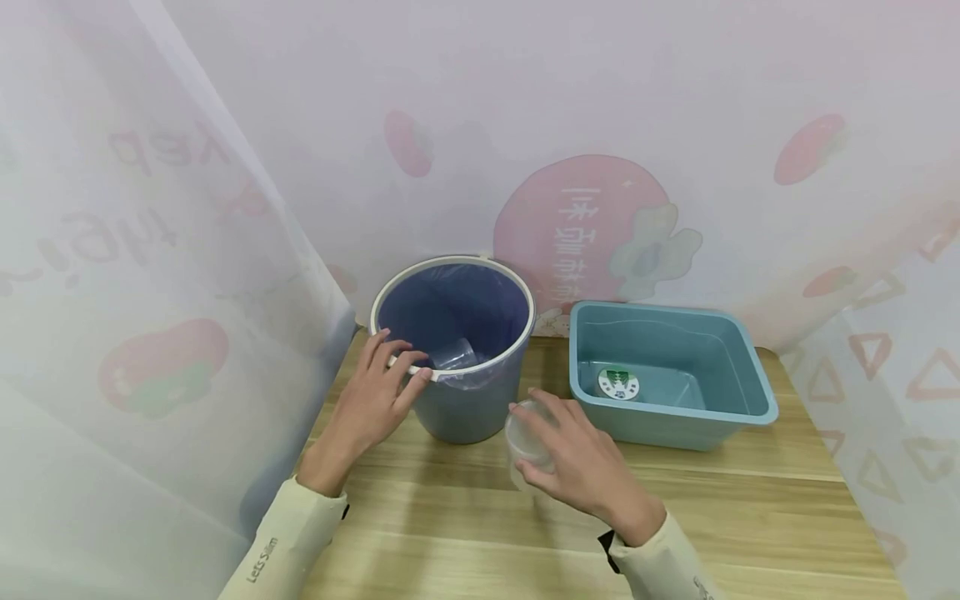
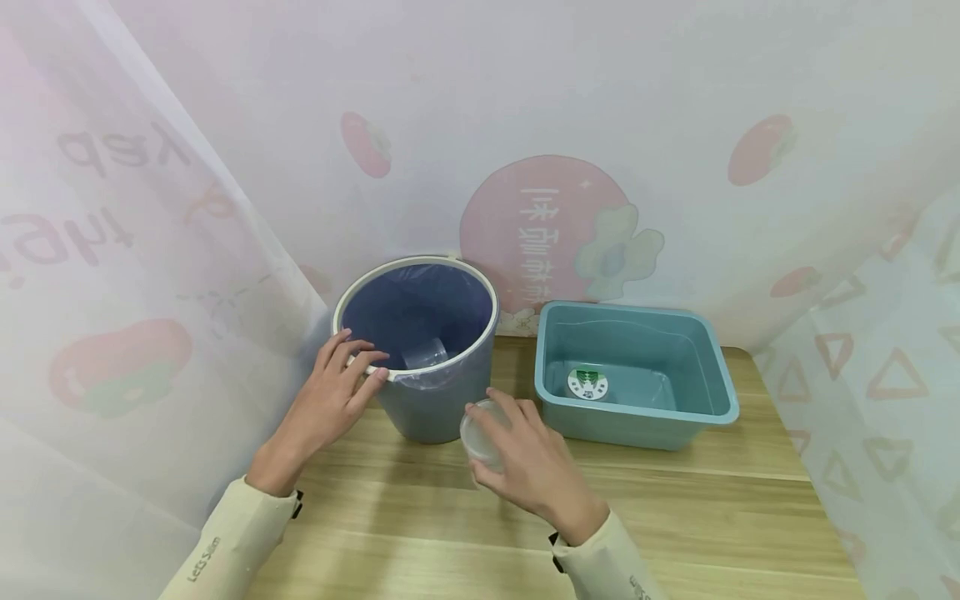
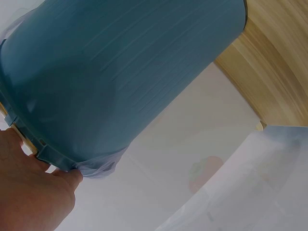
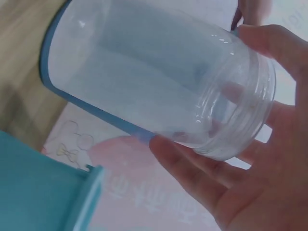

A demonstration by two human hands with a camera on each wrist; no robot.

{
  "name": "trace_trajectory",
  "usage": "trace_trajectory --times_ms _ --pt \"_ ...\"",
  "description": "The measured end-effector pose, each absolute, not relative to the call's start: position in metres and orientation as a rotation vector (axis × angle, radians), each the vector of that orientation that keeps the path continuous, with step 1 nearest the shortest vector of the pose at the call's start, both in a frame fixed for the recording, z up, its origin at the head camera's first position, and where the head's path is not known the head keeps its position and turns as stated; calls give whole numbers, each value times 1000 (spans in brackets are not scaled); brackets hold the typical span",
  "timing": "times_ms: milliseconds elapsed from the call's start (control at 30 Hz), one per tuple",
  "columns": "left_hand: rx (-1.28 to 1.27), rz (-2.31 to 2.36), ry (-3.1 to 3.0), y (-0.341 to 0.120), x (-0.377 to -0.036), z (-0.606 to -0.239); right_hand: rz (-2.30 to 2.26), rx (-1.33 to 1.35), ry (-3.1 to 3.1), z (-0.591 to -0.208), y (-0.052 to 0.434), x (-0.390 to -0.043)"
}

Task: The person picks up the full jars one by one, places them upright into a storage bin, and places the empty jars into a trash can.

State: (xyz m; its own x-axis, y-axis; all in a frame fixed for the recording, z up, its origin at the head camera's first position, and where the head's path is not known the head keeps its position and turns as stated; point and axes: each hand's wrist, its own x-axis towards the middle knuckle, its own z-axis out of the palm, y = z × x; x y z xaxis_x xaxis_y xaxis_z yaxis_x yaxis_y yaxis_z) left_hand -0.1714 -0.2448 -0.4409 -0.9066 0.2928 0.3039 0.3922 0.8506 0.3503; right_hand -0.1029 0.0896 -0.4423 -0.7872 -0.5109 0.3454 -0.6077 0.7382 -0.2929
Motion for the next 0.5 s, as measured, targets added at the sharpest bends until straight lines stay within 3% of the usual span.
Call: trace_trajectory --times_ms 500 --pt "-523 -601 -2776 -243 -172 -440 589 849 -2704 -378 110 -127"
